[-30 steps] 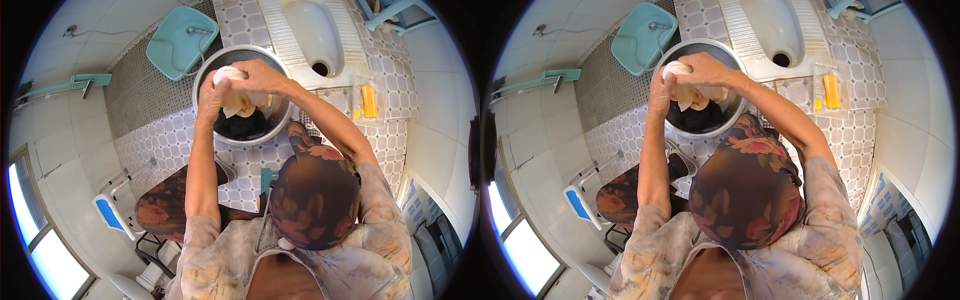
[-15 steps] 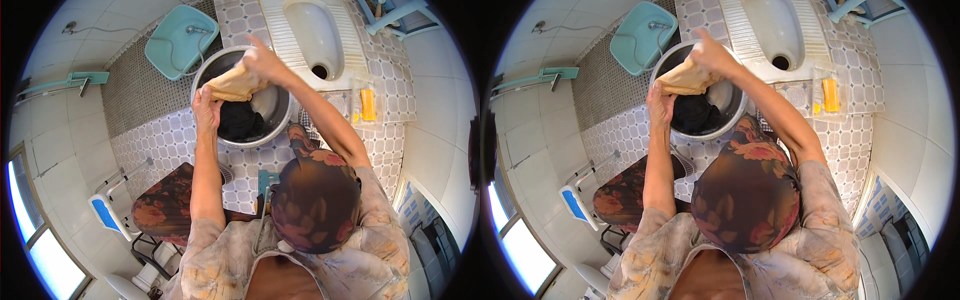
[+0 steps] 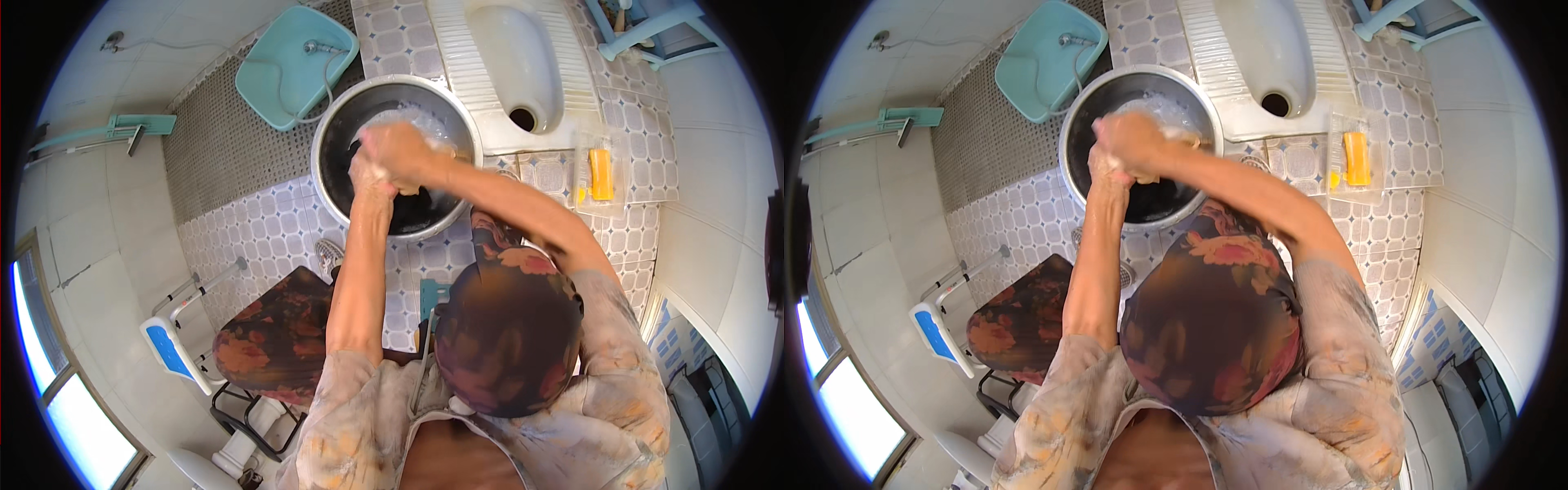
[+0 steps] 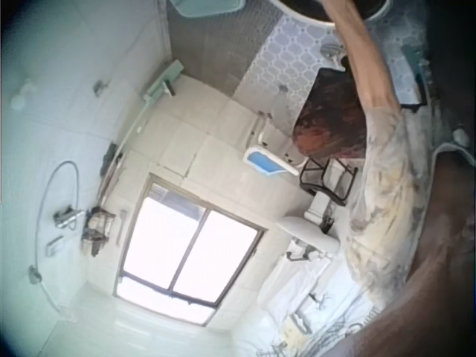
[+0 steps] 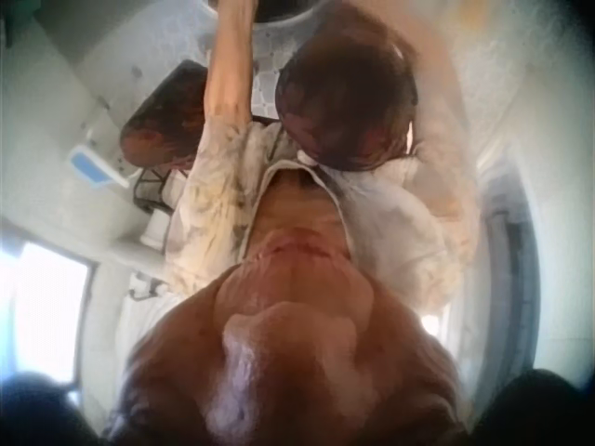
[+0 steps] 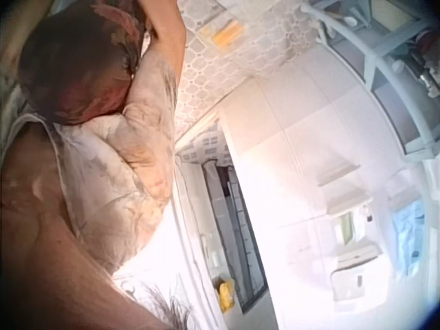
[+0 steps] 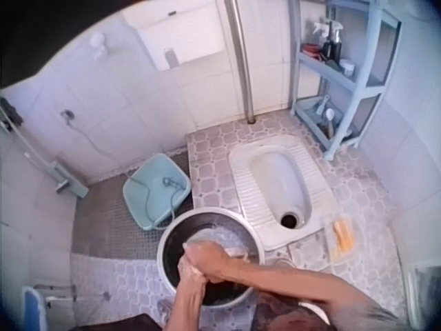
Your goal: The person washes clothes in a basin, applying soap to a cloth, scrubbing and wringing it out by hand before placing it into a tub, and then applying soap onto a black garment and scrubbing it by hand in the basin.
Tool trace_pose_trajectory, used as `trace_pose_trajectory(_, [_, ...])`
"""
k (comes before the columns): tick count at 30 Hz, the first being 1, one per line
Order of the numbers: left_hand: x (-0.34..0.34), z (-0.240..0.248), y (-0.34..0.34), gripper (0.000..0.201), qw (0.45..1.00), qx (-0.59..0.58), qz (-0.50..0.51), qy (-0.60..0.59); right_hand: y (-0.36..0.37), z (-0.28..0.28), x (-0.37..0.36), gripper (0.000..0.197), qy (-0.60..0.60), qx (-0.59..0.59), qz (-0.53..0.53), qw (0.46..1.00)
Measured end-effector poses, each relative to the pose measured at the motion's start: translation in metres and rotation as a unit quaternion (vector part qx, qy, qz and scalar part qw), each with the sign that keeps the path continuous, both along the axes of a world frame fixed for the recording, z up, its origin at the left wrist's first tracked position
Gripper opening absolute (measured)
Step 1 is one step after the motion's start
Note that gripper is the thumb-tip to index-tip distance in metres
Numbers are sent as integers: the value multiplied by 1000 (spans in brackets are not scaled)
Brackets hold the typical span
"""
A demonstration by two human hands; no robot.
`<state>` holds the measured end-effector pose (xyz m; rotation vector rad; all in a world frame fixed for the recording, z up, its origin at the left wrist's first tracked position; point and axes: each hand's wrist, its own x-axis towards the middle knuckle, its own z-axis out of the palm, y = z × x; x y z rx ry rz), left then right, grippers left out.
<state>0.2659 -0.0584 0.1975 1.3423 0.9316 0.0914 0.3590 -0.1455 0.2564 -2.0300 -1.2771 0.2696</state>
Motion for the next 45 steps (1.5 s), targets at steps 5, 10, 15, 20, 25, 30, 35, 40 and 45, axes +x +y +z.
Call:
trace_pose_trajectory(5, [-17,-31,-8,19,987,-79,24,-139,-5,-6,-28,28,-28,26,38,999])
trace_pose_trajectory(10, [11,44,-10,24,962,-185,183,-81,-25,-47,38,37,94,-185,-4,978])
trace_pose_trajectory(15, [-9,78,30,34,978,-27,187,-88,-32,27,11,53,276,-115,155,942])
trace_pose_trajectory(20, [-1,85,0,93,954,-100,-22,-281,-44,49,32,45,193,-52,138,970])
trace_pose_trajectory(25, [-16,68,-8,53,983,36,-180,-23,-30,96,53,35,188,200,65,959])
trace_pose_trajectory(30, [-24,42,-11,35,989,109,-78,-67,-19,114,81,31,395,209,60,893])
trace_pose_trajectory(35, [-21,76,-1,35,920,-185,106,-328,-25,54,124,33,513,263,10,817])
trace_pose_trajectory(40, [-13,69,18,39,902,-176,164,-358,-23,19,97,33,329,159,-31,930])
trace_pose_trajectory(45, [-12,40,2,38,910,-208,198,-299,-3,35,-23,19,161,177,37,970])
